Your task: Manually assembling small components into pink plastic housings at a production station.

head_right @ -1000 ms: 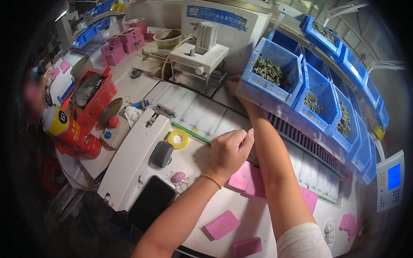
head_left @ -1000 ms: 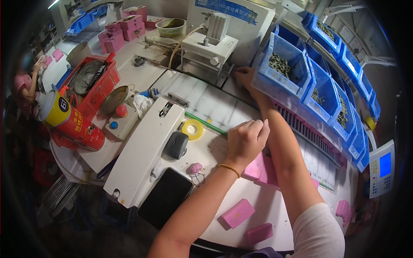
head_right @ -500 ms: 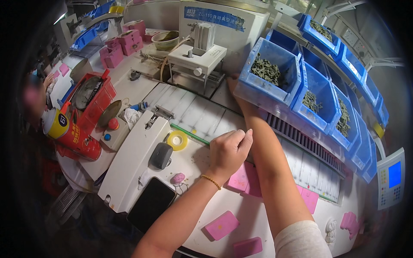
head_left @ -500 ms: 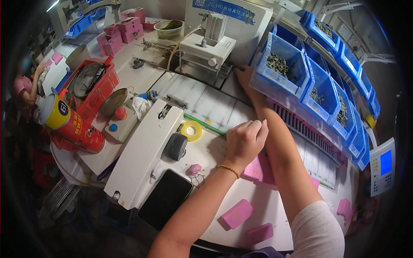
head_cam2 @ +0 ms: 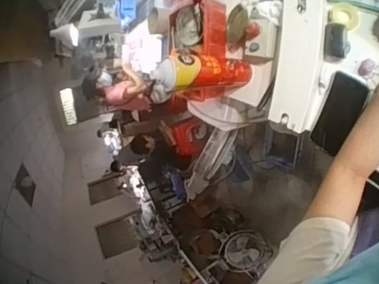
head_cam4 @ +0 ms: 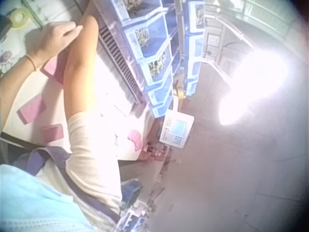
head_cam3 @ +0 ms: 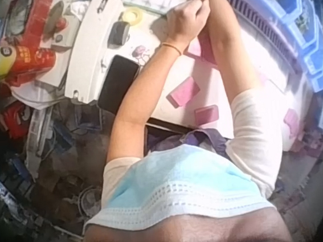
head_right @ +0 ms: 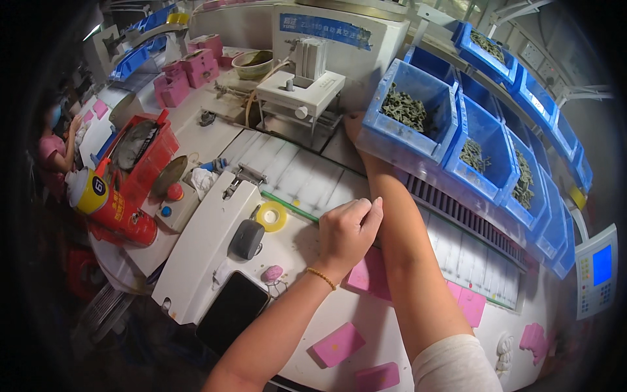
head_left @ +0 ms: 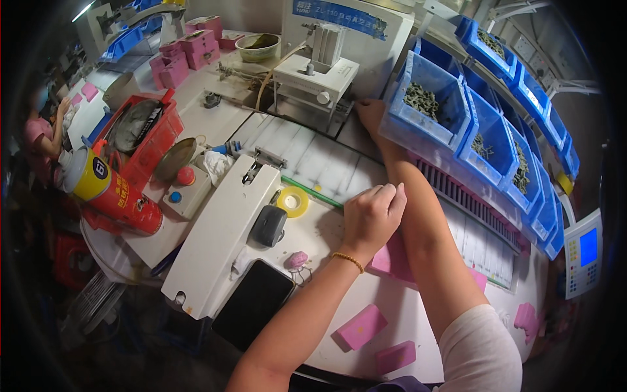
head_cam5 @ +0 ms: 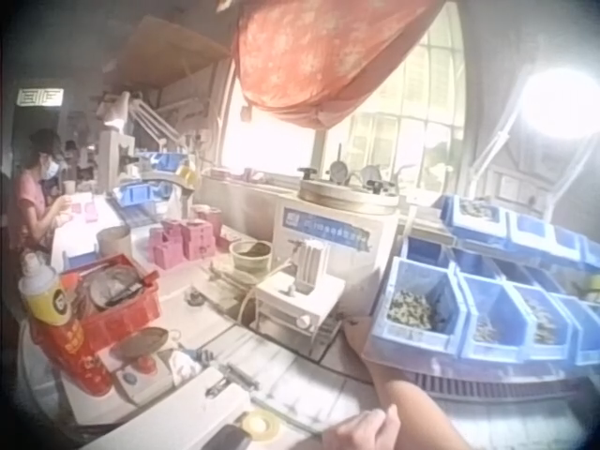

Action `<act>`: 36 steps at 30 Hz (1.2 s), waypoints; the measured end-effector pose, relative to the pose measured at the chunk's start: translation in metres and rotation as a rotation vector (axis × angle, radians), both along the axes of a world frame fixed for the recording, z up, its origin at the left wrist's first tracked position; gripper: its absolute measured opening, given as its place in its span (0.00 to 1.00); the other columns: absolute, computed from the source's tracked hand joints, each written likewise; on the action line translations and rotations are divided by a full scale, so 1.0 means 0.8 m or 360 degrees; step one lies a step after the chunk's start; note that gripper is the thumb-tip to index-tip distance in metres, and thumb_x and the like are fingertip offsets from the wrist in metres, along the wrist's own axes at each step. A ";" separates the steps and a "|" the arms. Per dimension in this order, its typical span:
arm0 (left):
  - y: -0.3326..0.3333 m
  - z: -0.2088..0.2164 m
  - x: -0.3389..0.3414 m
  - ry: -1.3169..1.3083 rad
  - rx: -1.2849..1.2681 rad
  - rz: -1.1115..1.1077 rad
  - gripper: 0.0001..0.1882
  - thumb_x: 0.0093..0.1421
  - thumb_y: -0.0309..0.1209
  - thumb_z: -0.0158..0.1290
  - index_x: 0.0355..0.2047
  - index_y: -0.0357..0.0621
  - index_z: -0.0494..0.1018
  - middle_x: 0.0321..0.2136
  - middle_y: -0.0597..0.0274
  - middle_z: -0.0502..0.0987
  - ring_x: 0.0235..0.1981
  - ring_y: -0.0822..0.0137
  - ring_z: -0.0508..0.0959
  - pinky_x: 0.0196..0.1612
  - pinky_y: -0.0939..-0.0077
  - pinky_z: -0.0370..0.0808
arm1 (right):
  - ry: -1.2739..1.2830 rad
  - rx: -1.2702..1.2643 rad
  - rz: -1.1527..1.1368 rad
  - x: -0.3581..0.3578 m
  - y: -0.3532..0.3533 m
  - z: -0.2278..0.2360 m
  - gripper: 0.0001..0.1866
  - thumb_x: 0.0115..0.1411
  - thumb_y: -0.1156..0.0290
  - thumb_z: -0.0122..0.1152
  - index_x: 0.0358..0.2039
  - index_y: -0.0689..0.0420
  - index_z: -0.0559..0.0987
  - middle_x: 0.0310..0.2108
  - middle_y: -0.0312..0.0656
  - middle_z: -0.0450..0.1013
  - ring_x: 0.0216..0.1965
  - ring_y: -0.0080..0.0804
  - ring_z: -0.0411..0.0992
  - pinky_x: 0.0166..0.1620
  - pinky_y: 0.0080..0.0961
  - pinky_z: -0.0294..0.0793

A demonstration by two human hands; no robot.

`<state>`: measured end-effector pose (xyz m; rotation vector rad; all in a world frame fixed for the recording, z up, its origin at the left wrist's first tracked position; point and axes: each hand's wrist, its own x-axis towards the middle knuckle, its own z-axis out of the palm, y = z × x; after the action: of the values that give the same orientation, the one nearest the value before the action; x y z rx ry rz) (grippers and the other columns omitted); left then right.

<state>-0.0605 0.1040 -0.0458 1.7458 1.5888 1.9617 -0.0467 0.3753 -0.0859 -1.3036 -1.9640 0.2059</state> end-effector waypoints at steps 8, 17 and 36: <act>-0.001 0.002 -0.003 -0.0032 -0.0008 0.0006 0.19 0.59 0.29 0.57 0.14 0.41 0.64 0.11 0.55 0.67 0.13 0.54 0.69 0.17 0.62 0.64 | -0.0806 0.1022 0.0031 0.058 -0.037 0.010 0.11 0.58 0.67 0.51 0.22 0.54 0.77 0.20 0.43 0.72 0.19 0.44 0.69 0.26 0.42 0.68; 0.004 -0.005 0.003 -0.0244 -0.0337 -0.0005 0.17 0.67 0.40 0.45 0.25 0.43 0.72 0.27 0.50 0.76 0.26 0.46 0.77 0.29 0.56 0.75 | -0.0143 -0.0235 0.0311 0.169 -0.190 0.054 0.15 0.67 0.66 0.50 0.46 0.64 0.77 0.39 0.50 0.77 0.41 0.40 0.73 0.50 0.31 0.68; -0.001 -0.002 0.025 -0.0444 -0.0315 -0.0304 0.13 0.65 0.36 0.47 0.30 0.40 0.73 0.31 0.54 0.75 0.28 0.53 0.80 0.32 0.59 0.77 | 0.0739 -0.1016 0.0302 0.174 -0.330 0.102 0.11 0.70 0.68 0.51 0.47 0.61 0.76 0.40 0.33 0.76 0.42 0.17 0.72 0.48 0.18 0.69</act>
<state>-0.0404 0.1035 -0.0474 1.4201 1.4114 1.7974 0.0921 0.1111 -0.0044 -1.2836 -1.6605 1.1955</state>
